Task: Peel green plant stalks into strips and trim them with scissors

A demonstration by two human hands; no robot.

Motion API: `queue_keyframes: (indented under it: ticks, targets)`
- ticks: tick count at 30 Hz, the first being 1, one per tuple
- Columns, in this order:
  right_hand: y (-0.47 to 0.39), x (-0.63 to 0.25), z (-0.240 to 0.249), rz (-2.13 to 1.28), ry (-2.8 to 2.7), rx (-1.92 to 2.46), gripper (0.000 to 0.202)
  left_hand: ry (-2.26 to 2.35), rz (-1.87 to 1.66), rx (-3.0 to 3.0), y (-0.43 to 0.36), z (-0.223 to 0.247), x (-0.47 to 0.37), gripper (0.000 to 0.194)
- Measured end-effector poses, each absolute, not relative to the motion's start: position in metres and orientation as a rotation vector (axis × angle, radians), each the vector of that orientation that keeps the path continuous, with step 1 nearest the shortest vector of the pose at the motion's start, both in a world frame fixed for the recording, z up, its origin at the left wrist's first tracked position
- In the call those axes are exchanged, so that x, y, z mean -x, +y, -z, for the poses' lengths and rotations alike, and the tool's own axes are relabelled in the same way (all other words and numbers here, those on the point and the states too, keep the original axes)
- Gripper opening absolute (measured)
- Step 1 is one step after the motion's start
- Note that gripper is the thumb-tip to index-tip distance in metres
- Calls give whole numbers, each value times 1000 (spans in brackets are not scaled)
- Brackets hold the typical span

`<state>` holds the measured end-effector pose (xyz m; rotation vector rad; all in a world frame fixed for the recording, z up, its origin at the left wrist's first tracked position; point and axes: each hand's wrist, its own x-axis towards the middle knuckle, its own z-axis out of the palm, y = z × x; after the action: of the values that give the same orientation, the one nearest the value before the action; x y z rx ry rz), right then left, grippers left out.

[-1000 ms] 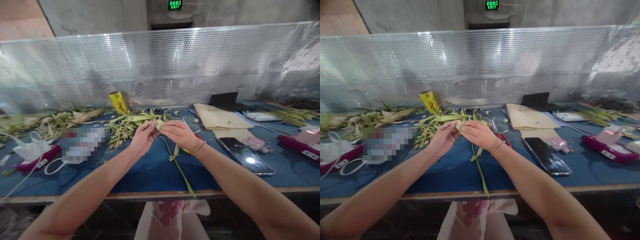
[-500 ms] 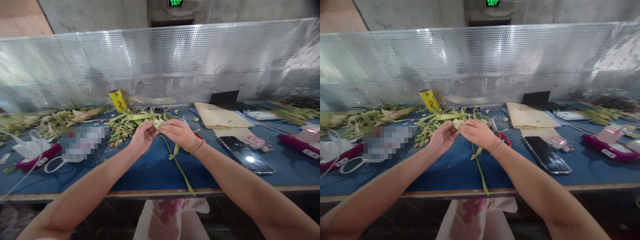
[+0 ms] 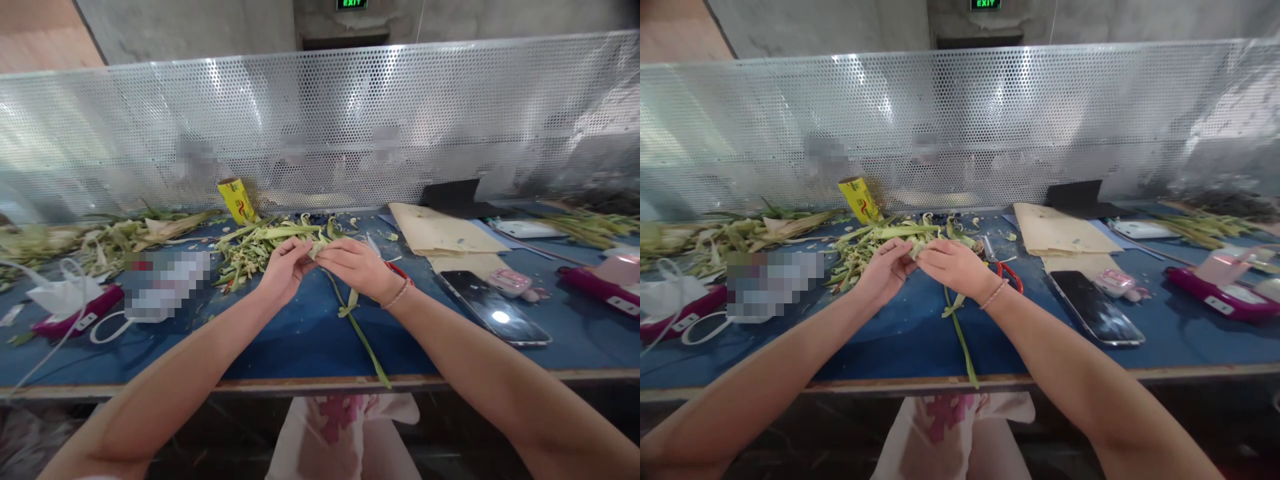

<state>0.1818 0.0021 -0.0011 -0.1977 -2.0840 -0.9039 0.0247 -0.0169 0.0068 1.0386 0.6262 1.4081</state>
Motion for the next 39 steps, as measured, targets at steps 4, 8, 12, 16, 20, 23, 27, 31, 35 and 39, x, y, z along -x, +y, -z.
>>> queue_keyframes:
  ticks: [4, 8, 12, 16, 20, 23, 27, 31, 35, 39]
  targets:
    - [2, -183, 0, 887, -2079, 213, 17, 615, -1399, -1031, -15, -4, -25, 15]
    - [1, -183, 0, 860, -2094, 256, 19, 617, -1398, -1002, -13, -2, -25, 10]
    - [2, -181, 1, 799, -2114, 343, 20, 626, -1435, -1012, -12, -2, -26, 7]
    - [4, -179, 1, 674, -2058, 454, 19, 663, -1442, -1074, -14, -4, -26, 8]
    - [7, -179, 1, 413, -2105, 404, 14, 710, -1486, -1140, -16, -5, -26, 8]
    - [7, -176, 1, 117, -2017, 466, 12, 758, -1507, -1212, -15, -3, -26, 8]
    - [6, -169, 1, -326, -1718, 735, 14, 831, -1518, -1342, -11, 1, -25, 10]
    - [6, -167, -2, -636, -1758, 835, 14, 873, -1532, -1436, -11, 2, -24, 11]
    - [5, -167, -3, -587, -1776, 832, 11, 864, -1533, -1406, -12, 1, -25, 12]
    - [5, -165, -2, -587, -1762, 845, 10, 848, -1515, -1276, -13, 0, -27, 15]
